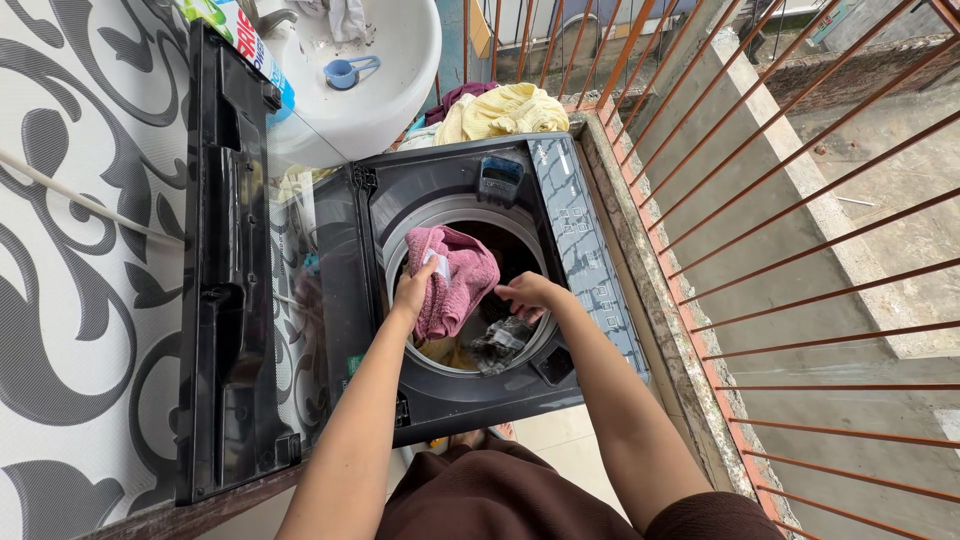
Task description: The person picks up clothing items from a bed and places them into a top-loading washing machine located on a balcony. They handle several items, including a towel and patterned clothing, and then gather more laundry from a basin before adding it to the machine.
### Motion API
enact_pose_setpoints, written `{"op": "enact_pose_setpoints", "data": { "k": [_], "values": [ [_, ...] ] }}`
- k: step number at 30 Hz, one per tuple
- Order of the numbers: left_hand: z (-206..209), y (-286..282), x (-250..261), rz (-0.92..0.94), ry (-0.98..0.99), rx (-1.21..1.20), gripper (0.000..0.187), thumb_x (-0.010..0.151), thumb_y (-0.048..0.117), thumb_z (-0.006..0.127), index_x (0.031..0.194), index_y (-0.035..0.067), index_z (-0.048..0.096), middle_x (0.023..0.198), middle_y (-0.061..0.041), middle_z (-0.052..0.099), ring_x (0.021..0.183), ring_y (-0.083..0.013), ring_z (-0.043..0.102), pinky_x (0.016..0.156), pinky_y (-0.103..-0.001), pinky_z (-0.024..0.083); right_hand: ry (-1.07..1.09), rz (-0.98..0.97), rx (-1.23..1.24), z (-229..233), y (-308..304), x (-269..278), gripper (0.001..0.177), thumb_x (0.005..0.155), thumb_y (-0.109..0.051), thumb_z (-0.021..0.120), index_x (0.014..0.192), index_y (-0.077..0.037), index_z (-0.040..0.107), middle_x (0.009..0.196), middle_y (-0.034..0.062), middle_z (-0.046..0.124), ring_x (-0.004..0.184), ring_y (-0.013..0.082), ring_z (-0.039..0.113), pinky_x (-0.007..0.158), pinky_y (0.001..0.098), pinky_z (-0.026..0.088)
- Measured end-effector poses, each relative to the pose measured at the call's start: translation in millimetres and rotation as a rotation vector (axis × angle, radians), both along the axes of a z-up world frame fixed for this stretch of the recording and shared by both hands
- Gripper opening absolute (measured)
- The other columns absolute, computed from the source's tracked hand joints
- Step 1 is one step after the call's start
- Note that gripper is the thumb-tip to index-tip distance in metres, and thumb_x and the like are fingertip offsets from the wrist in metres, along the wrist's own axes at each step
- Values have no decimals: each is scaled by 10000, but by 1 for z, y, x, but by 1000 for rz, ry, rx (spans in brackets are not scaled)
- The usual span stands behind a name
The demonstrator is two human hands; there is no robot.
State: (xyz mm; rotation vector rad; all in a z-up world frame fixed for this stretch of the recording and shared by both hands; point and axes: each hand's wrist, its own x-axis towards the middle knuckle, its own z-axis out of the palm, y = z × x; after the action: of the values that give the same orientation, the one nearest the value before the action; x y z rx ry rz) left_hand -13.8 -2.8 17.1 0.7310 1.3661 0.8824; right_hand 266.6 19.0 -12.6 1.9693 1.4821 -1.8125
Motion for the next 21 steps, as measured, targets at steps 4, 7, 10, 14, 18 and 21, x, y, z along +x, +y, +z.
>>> {"op": "enact_pose_setpoints", "data": {
  "k": [4, 7, 10, 14, 18, 21],
  "values": [
    [8, 3, 2, -215, -407, -118, 539, 801, 358, 744, 1199, -3, 696, 1013, -126, 765, 885, -224, 732, 840, -347, 562, 246, -489, 79, 18, 6, -11, 870, 887, -648, 648, 1528, -117, 399, 1320, 185, 600, 1102, 336, 670, 818, 528, 575],
    [9, 6, 10, -364, -406, -138, 566, 821, 334, 769, 1212, -64, 674, 1015, -192, 725, 861, -277, 695, 808, -401, 546, 431, -580, 346, 26, 6, -14, 986, 747, -427, 850, 1493, -60, 319, 1373, 204, 583, 1188, 327, 666, 923, 488, 598],
    [8, 7, 21, -399, -29, -55, 696, 816, 316, 791, 1374, 4, 516, 1249, -189, 658, 1085, -251, 661, 958, -377, 510, 242, -537, 641, 33, 9, -13, 1042, 660, -260, 892, 1471, -95, 258, 1297, 219, 625, 1169, 326, 679, 965, 442, 583],
    [-35, 9, 23, -377, 346, 270, 1109, 761, 173, 844, 1611, 164, 131, 1537, -208, 325, 1342, -254, 424, 1074, -373, 403, -258, -233, 661, 44, 1, -9, 901, 787, -216, 718, 1590, -288, 316, 1115, 214, 719, 1047, 397, 706, 940, 461, 556],
    [-100, 5, 38, -847, 309, 83, 772, 835, 143, 773, 1537, 183, 455, 1466, -131, 580, 1309, -230, 590, 1102, -332, 458, -432, -13, 699, 28, -9, -8, 449, 819, -278, 742, 1263, -247, 677, 1096, 142, 745, 1055, 360, 708, 932, 457, 568],
    [-116, -1, 57, -998, 205, 30, 651, 832, 84, 688, 1468, 178, 588, 1394, -115, 686, 1279, -247, 626, 1082, -339, 473, -546, 120, 524, 25, -9, -11, 350, 822, -270, 717, 1166, -224, 759, 1116, 104, 752, 1079, 321, 711, 932, 436, 576]
  ]
}}
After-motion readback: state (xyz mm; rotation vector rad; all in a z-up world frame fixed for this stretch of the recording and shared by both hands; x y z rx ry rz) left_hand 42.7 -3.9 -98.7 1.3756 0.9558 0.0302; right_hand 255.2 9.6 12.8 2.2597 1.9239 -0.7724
